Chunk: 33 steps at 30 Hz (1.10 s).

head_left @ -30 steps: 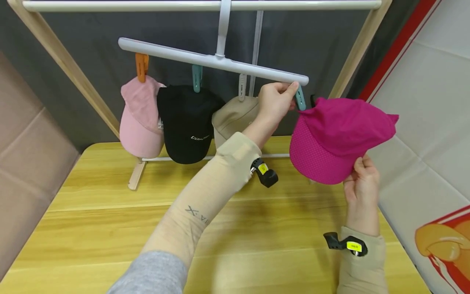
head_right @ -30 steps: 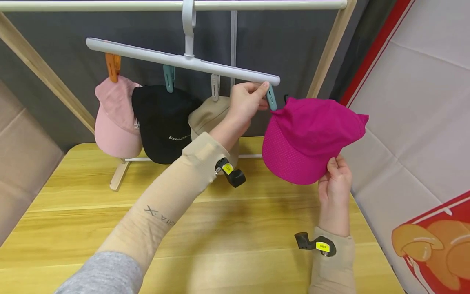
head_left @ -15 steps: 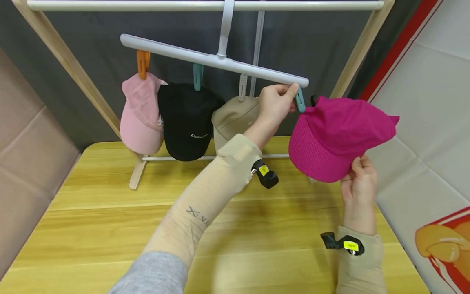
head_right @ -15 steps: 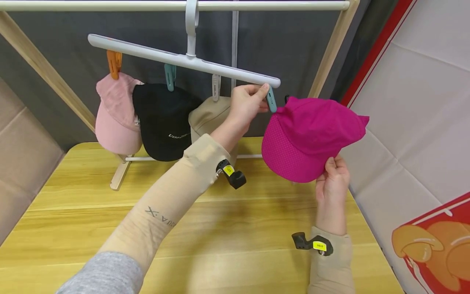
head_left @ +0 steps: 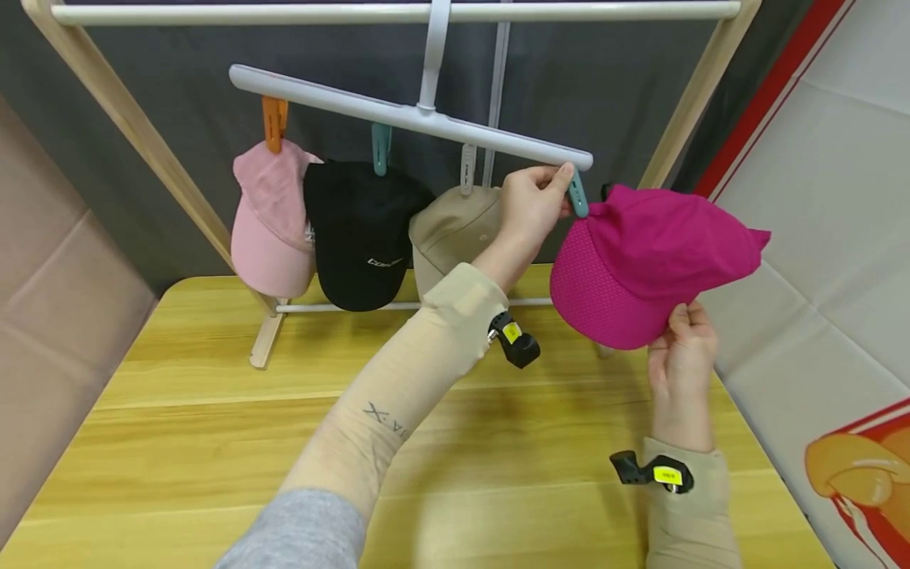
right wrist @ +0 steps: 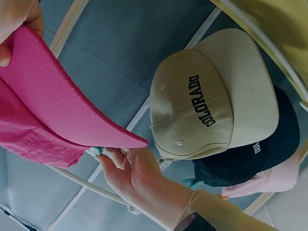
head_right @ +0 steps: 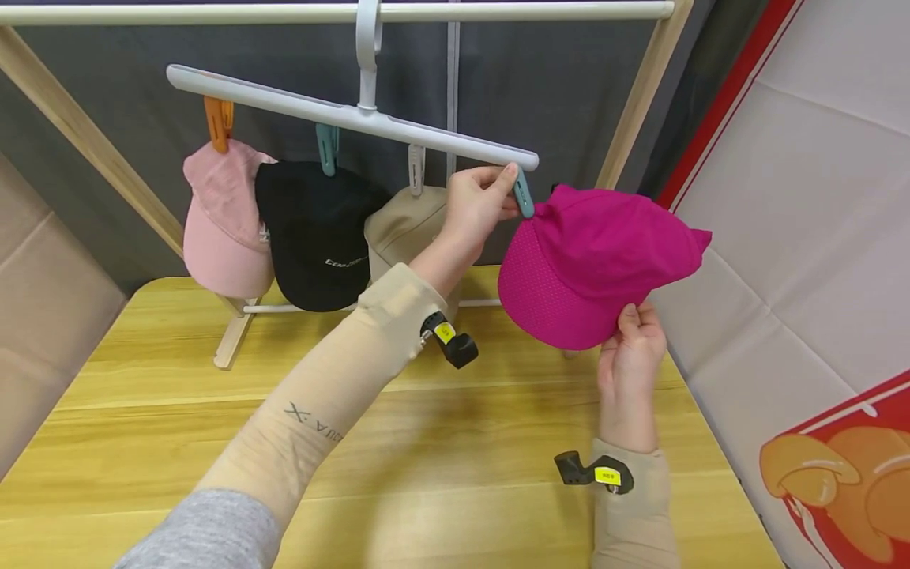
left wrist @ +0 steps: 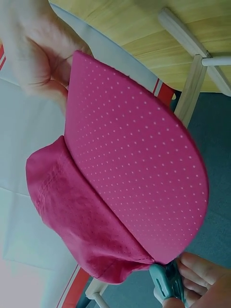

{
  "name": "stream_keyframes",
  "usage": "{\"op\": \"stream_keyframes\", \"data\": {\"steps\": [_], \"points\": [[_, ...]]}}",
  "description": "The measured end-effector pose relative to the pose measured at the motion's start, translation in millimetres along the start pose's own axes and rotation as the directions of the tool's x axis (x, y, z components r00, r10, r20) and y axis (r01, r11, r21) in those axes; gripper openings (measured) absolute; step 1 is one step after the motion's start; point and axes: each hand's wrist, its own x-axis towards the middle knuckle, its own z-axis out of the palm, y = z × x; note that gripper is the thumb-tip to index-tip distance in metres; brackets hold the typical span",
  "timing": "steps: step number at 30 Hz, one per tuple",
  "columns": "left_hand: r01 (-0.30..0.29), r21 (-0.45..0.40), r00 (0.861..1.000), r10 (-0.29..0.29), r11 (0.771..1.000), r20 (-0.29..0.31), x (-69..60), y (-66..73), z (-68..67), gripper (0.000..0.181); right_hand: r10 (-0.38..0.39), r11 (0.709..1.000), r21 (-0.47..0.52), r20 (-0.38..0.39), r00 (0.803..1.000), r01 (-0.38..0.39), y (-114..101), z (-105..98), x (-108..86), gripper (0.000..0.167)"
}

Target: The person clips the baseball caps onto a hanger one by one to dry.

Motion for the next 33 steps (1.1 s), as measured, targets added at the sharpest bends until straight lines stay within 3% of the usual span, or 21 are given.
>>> {"op": "stream_keyframes", "data": {"steps": [4, 8, 16, 27, 33], "points": [[0.003, -0.040, 1.000, -0.002, 0.999, 0.008, 0.9, -0.8, -0.1, 0.024, 0.002, 1.000, -0.028, 0.020, 1.000, -0.002, 0, -1, 2.6, 0.012], [0.008, -0.071, 0.999, -0.006, 0.997, 0.032, 0.1, 1.3, -1.0, 0.025, 0.059, 0.998, -0.015, 0.034, 0.998, -0.058, -2, -3, 2.1, 0.009], [-0.049, -0.011, 0.995, 0.050, 0.999, 0.086, -3.8, 6.9, 0.3, 0.029, 0.199, 0.980, -0.008, 0.129, 0.972, -0.199, -3, -14, 2.3, 0.009], [-0.101, 0.019, 0.983, 0.097, 0.995, 0.153, -5.6, 8.6, -0.3, 0.029, 0.224, 0.975, -0.055, 0.174, 0.959, -0.217, 5, -17, 4.5, 0.014], [-0.083, -0.055, 0.979, 0.092, 0.995, 0.180, -5.4, 10.2, -1.9, 0.030, 0.224, 0.972, -0.107, 0.153, 0.963, -0.209, 13, -15, 5.6, 0.025]]}}
